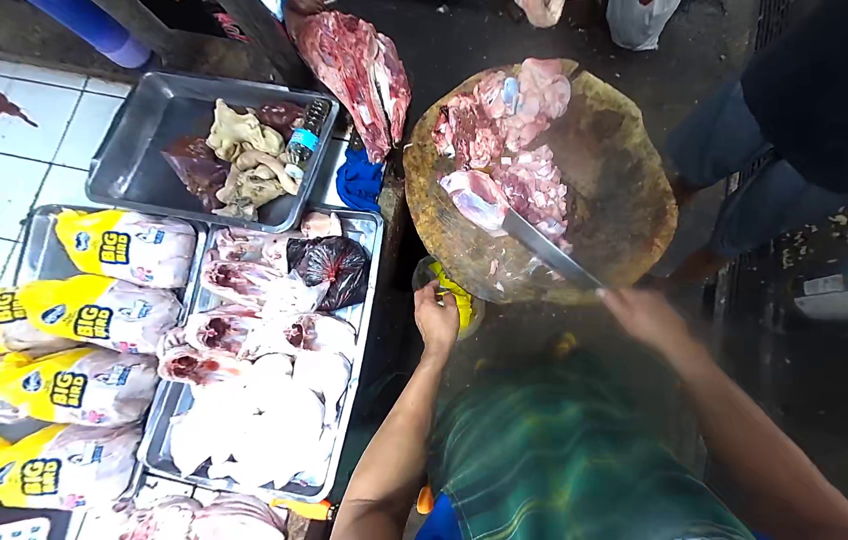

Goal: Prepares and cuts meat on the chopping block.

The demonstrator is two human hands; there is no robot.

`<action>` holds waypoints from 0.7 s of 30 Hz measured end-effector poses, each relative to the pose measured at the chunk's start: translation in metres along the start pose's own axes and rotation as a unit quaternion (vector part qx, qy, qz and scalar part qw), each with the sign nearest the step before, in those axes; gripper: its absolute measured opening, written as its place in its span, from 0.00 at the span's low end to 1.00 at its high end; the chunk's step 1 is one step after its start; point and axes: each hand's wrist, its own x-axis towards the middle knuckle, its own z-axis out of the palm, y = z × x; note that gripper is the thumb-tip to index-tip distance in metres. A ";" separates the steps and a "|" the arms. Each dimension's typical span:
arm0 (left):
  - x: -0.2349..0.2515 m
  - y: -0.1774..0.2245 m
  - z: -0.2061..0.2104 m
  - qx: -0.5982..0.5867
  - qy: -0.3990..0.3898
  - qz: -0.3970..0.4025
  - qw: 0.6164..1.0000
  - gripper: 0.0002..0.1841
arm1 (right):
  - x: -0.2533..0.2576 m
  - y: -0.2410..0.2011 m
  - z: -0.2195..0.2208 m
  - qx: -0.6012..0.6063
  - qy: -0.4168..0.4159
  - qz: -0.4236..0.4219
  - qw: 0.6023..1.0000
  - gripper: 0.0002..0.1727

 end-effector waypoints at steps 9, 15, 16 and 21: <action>-0.010 0.102 0.065 0.137 -0.103 -0.021 0.985 0.22 | 0.042 0.062 -0.066 0.060 0.017 -0.102 0.993 0.36; 0.014 0.178 0.101 -0.010 -0.115 0.147 0.982 0.11 | 0.074 0.088 -0.082 0.145 0.018 -0.084 0.986 0.36; 0.013 0.192 0.098 -0.049 -0.107 0.141 0.983 0.12 | 0.082 0.092 -0.089 0.152 -0.002 -0.074 0.986 0.36; 0.004 0.197 0.063 -0.187 -0.008 0.034 0.982 0.12 | 0.108 0.120 -0.110 0.126 -0.051 -0.081 0.987 0.35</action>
